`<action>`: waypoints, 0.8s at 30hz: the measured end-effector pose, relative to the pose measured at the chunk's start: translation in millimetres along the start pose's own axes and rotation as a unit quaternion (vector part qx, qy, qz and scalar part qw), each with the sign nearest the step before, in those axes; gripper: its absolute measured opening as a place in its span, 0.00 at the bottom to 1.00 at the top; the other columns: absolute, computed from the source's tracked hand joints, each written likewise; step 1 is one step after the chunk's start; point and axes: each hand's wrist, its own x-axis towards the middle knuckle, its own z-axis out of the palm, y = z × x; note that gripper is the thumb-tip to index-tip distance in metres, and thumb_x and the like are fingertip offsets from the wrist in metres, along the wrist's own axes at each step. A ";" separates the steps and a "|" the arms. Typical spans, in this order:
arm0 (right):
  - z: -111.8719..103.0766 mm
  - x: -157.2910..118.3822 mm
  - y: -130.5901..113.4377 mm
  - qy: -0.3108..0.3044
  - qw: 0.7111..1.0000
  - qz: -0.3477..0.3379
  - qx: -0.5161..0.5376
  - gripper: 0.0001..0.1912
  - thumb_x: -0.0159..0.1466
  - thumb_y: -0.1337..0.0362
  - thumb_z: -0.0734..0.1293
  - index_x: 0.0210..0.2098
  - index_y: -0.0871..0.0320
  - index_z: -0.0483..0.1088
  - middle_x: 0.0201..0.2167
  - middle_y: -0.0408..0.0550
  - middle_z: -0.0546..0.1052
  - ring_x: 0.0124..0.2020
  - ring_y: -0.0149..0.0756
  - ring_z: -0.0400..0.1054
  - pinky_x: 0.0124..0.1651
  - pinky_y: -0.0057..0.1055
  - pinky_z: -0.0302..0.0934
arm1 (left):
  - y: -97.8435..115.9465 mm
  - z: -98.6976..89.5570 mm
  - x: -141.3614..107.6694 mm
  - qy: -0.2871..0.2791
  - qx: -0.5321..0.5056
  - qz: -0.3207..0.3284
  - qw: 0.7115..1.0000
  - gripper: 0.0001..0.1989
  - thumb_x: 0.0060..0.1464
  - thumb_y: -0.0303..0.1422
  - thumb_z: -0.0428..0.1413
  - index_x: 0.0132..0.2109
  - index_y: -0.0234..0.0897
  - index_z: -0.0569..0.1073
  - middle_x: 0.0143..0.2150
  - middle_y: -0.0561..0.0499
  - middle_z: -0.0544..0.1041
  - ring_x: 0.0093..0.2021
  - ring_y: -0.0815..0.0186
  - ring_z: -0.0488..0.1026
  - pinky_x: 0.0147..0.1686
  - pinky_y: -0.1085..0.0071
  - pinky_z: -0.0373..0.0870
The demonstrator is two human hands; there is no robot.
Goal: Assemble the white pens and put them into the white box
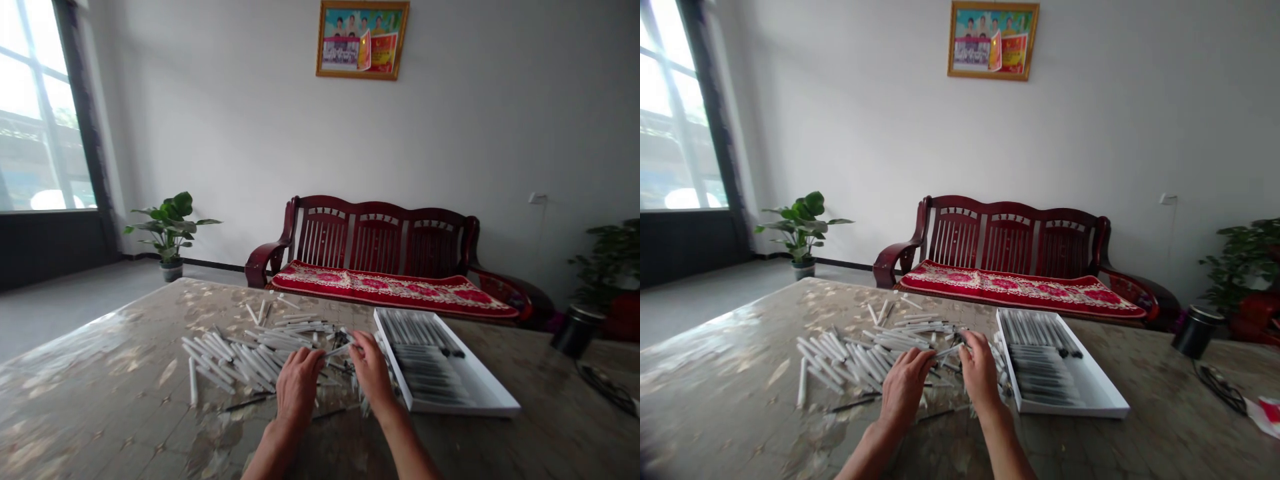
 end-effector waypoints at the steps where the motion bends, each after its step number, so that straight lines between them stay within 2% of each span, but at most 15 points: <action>1: -4.2 0.3 -5.0 -0.032 0.997 -0.039 -0.058 0.15 0.62 0.62 0.63 0.45 0.53 0.77 0.46 0.50 0.78 0.48 0.41 0.70 0.50 0.35 0.64 | -1.2 0.6 -0.4 -0.002 -0.005 0.002 1.000 0.10 0.62 0.35 0.52 0.44 0.46 0.77 0.37 0.51 0.77 0.39 0.61 0.73 0.37 0.68 0.67; 3: -12.0 0.5 -14.8 -0.105 0.978 -0.081 -0.158 0.14 0.63 0.66 0.63 0.43 0.50 0.78 0.43 0.48 0.79 0.49 0.40 0.68 0.53 0.34 0.60 | -2.4 1.7 -1.6 -0.010 -0.013 0.010 1.000 0.10 0.63 0.36 0.51 0.44 0.46 0.78 0.37 0.51 0.77 0.39 0.61 0.73 0.38 0.67 0.68; 5: -19.4 1.5 -20.0 -0.155 0.958 -0.082 -0.227 0.13 0.63 0.67 0.64 0.42 0.49 0.78 0.40 0.46 0.79 0.47 0.39 0.68 0.51 0.32 0.60 | -2.5 2.7 -2.9 -0.021 -0.018 0.023 0.999 0.11 0.63 0.37 0.51 0.43 0.46 0.78 0.36 0.51 0.77 0.38 0.61 0.73 0.38 0.67 0.68; 7: -27.7 4.4 -17.0 -0.174 0.947 -0.064 -0.261 0.12 0.62 0.67 0.65 0.40 0.51 0.79 0.39 0.46 0.79 0.47 0.39 0.68 0.50 0.31 0.59 | -2.0 3.6 -3.6 -0.025 -0.023 0.032 0.999 0.10 0.62 0.37 0.52 0.44 0.46 0.78 0.38 0.51 0.78 0.39 0.60 0.73 0.39 0.66 0.69; 9: -39.2 9.6 -6.0 -0.157 0.951 -0.035 -0.265 0.11 0.61 0.68 0.64 0.38 0.53 0.78 0.39 0.47 0.79 0.47 0.39 0.69 0.50 0.30 0.59 | -2.0 5.0 -3.8 -0.005 -0.025 0.027 0.999 0.12 0.60 0.36 0.53 0.49 0.46 0.76 0.42 0.50 0.78 0.43 0.59 0.73 0.43 0.64 0.70; 12: -64.1 18.2 17.5 -0.078 0.970 0.017 -0.228 0.12 0.60 0.69 0.62 0.38 0.56 0.77 0.39 0.49 0.79 0.45 0.39 0.71 0.49 0.30 0.61 | -3.3 8.4 -3.7 0.055 -0.020 -0.009 0.998 0.18 0.59 0.34 0.54 0.56 0.43 0.72 0.48 0.47 0.77 0.48 0.57 0.72 0.48 0.61 0.70; 15: -95.3 23.0 38.0 -0.015 0.975 0.074 -0.211 0.14 0.61 0.69 0.60 0.40 0.56 0.76 0.39 0.48 0.80 0.43 0.38 0.73 0.47 0.29 0.62 | -4.9 11.5 -4.2 0.072 -0.015 -0.023 0.997 0.17 0.59 0.33 0.53 0.55 0.41 0.73 0.48 0.46 0.77 0.48 0.57 0.72 0.48 0.60 0.70; 17: -117.3 23.2 48.3 -0.006 0.959 0.112 -0.259 0.15 0.60 0.71 0.60 0.40 0.55 0.76 0.40 0.48 0.81 0.44 0.38 0.74 0.47 0.28 0.62 | -5.7 12.1 -4.8 0.062 -0.013 -0.015 0.998 0.15 0.59 0.32 0.53 0.53 0.41 0.74 0.47 0.47 0.77 0.47 0.57 0.72 0.48 0.60 0.69; 20: -149.8 19.2 62.2 -0.004 0.919 0.152 -0.363 0.15 0.59 0.73 0.61 0.39 0.55 0.76 0.42 0.49 0.81 0.46 0.39 0.73 0.47 0.29 0.61 | -7.3 10.6 -4.6 0.056 -0.011 -0.018 0.998 0.14 0.59 0.31 0.53 0.51 0.43 0.75 0.47 0.48 0.77 0.47 0.57 0.72 0.48 0.60 0.69; 24: -184.7 6.2 81.9 -0.012 0.883 0.174 -0.436 0.15 0.58 0.74 0.62 0.39 0.53 0.77 0.41 0.48 0.81 0.44 0.39 0.74 0.44 0.28 0.61 | -10.5 8.1 -1.9 0.088 -0.016 -0.059 0.994 0.13 0.59 0.31 0.51 0.50 0.43 0.75 0.47 0.48 0.77 0.47 0.56 0.71 0.48 0.59 0.68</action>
